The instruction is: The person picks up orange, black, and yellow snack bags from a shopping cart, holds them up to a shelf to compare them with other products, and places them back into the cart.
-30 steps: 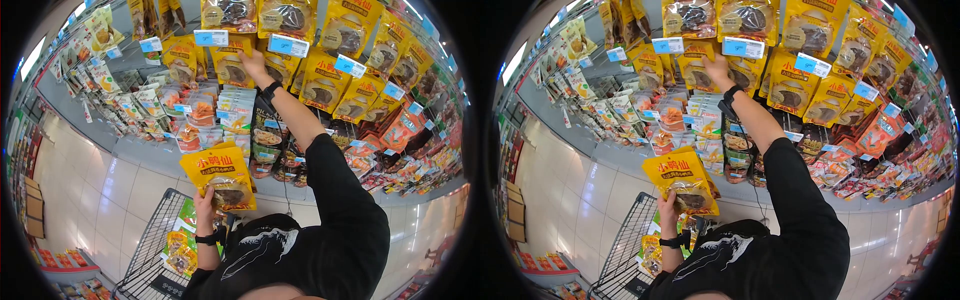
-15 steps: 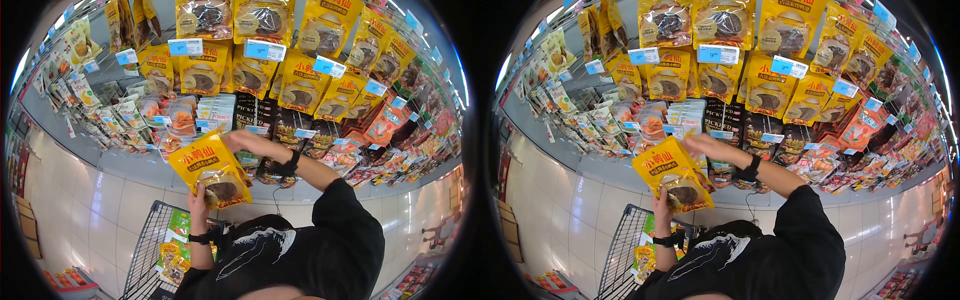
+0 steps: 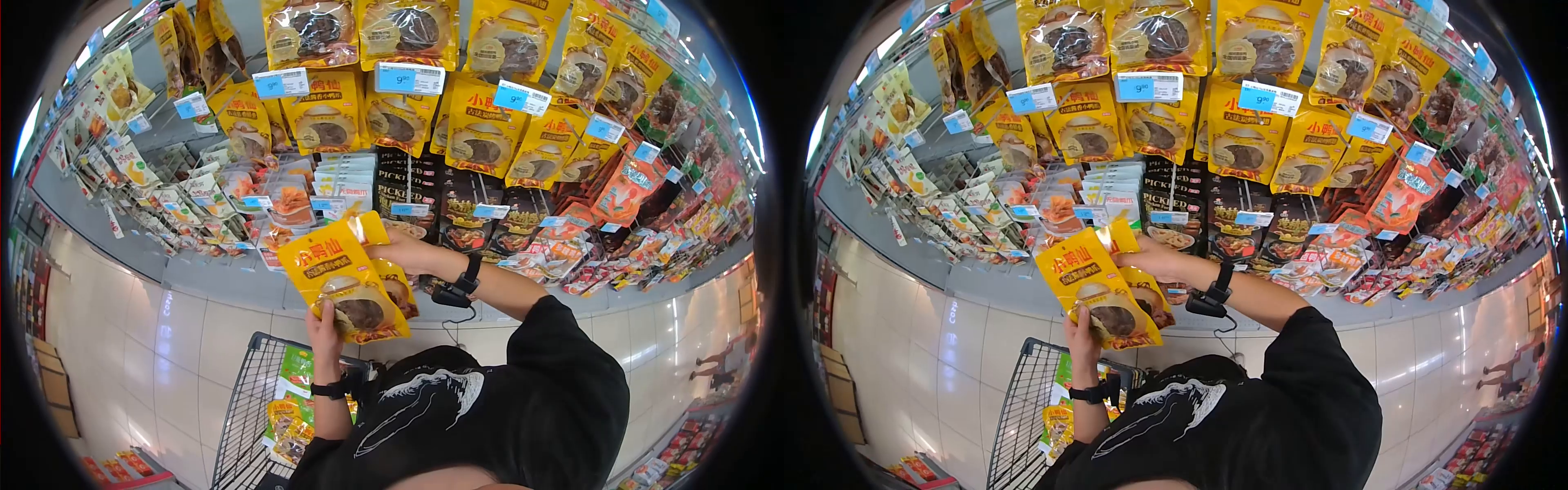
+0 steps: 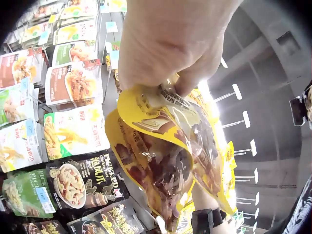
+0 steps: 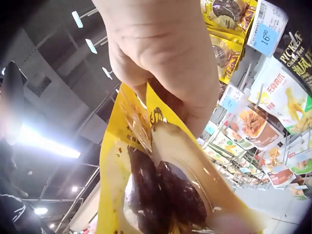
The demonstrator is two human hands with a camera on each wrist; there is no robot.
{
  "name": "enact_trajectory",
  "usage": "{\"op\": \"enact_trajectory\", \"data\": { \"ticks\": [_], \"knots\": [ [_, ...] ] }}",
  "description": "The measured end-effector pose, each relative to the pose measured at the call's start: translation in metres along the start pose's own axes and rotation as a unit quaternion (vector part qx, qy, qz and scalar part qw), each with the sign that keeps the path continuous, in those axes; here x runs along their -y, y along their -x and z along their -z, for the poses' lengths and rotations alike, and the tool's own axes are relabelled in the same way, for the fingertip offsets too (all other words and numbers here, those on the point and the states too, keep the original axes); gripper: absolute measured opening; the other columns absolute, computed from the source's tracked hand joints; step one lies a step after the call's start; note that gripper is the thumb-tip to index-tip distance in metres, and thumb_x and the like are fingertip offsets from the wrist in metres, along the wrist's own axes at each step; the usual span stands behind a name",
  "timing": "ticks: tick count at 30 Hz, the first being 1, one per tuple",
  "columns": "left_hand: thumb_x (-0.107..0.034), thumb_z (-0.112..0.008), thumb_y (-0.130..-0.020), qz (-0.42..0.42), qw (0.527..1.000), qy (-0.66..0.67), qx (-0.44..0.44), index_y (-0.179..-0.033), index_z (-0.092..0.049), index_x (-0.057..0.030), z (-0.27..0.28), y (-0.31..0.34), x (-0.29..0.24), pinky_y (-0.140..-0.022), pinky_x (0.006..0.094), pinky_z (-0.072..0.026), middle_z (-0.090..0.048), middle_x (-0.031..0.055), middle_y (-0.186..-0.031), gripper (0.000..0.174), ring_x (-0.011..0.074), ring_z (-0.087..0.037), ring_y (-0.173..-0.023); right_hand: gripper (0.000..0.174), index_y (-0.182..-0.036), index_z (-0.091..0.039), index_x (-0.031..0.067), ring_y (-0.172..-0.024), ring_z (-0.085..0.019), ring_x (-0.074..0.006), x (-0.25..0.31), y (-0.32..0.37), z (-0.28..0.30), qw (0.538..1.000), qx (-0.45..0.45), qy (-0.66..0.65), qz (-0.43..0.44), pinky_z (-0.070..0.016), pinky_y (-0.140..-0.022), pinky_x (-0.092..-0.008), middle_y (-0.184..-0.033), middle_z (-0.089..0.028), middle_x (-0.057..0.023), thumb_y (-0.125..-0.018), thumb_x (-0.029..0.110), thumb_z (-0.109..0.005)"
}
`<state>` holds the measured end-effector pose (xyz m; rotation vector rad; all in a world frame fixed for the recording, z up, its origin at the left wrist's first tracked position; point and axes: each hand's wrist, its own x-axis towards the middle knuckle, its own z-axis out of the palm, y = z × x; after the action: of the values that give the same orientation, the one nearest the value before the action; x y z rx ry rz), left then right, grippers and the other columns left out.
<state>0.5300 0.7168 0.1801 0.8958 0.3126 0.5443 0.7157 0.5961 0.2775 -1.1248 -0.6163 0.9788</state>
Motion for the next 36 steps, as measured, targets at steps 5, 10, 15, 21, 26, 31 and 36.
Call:
{"op": "enact_trajectory", "data": {
  "ticks": [5,10,15,21,26,31,36],
  "knots": [
    [-0.013,-0.052,-0.094,-0.051,0.997,0.006,-0.057,-0.121,-0.047,0.001,0.01,0.006,-0.01,-0.088,0.0317,-0.046,-0.057,0.0094,-0.114,0.031,0.0175,-0.056,-0.102,0.033,-0.117,-0.056,-0.0037,-0.098,-0.058,-0.013,0.002,-0.015,0.005,0.995,0.052,0.078,0.012,-0.0467,-0.085,-0.0269,-0.112,-0.062,-0.0083,-0.089,0.013,-0.06],
    [-0.013,-0.05,-0.095,-0.115,0.987,0.0,-0.108,-0.121,-0.047,0.0012,0.023,0.008,-0.02,-0.088,0.0325,-0.0461,-0.057,0.0101,-0.115,0.031,0.0181,-0.057,-0.101,0.03,-0.114,-0.058,-0.0034,-0.093,-0.057,-0.0106,0.031,-0.033,-0.008,0.987,0.029,0.131,0.093,-0.047,-0.082,-0.0259,-0.106,-0.064,-0.0068,-0.09,0.015,-0.059],
    [-0.012,-0.05,-0.095,-0.122,0.977,0.023,-0.175,-0.12,-0.048,0.0018,0.04,0.023,-0.031,-0.087,0.0324,-0.0465,-0.058,0.0106,-0.115,0.029,0.0186,-0.058,-0.101,0.028,-0.112,-0.058,-0.0032,-0.089,-0.058,-0.0099,0.065,-0.064,-0.007,0.976,-0.014,0.122,0.178,-0.0473,-0.079,-0.0259,-0.104,-0.064,-0.0051,-0.091,0.016,-0.057],
    [-0.011,-0.05,-0.094,-0.129,0.972,0.033,-0.195,-0.119,-0.049,0.0016,0.054,0.033,-0.026,-0.087,0.0314,-0.0467,-0.058,0.0098,-0.113,0.027,0.0176,-0.058,-0.099,0.029,-0.11,-0.06,-0.0026,-0.089,-0.057,-0.0097,0.087,-0.104,-0.008,0.965,-0.064,0.139,0.216,-0.0465,-0.078,-0.0262,-0.104,-0.064,-0.004,-0.091,0.02,-0.059],
    [-0.011,-0.051,-0.094,-0.131,0.972,0.056,-0.187,-0.118,-0.05,0.0018,0.05,0.038,-0.024,-0.085,0.0303,-0.0472,-0.059,0.0087,-0.111,0.027,0.0161,-0.058,-0.097,0.027,-0.108,-0.061,-0.003,-0.088,-0.058,-0.0103,0.086,-0.133,-0.008,0.962,-0.084,0.114,0.232,-0.0463,-0.076,-0.0256,-0.103,-0.064,-0.0046,-0.091,0.018,-0.059],
    [-0.011,-0.051,-0.094,-0.124,0.973,0.043,-0.192,-0.12,-0.049,0.0,0.056,0.043,-0.02,-0.088,0.0333,-0.0469,-0.058,0.0091,-0.114,0.028,0.0193,-0.058,-0.101,0.024,-0.104,-0.062,-0.0027,-0.086,-0.058,-0.01,0.088,-0.151,-0.009,0.956,-0.118,0.103,0.249,-0.0463,-0.075,-0.0263,-0.1,-0.065,-0.0049,-0.09,0.016,-0.06],
    [-0.011,-0.051,-0.094,-0.12,0.971,0.053,-0.2,-0.118,-0.049,0.0003,0.055,0.046,-0.022,-0.086,0.033,-0.0477,-0.059,0.0087,-0.112,0.028,0.0187,-0.059,-0.099,0.024,-0.104,-0.063,-0.0025,-0.086,-0.059,-0.0105,0.086,-0.161,-0.006,0.945,-0.149,0.119,0.264,-0.0459,-0.074,-0.0264,-0.099,-0.065,-0.0054,-0.09,0.016,-0.06]
  ]
}}
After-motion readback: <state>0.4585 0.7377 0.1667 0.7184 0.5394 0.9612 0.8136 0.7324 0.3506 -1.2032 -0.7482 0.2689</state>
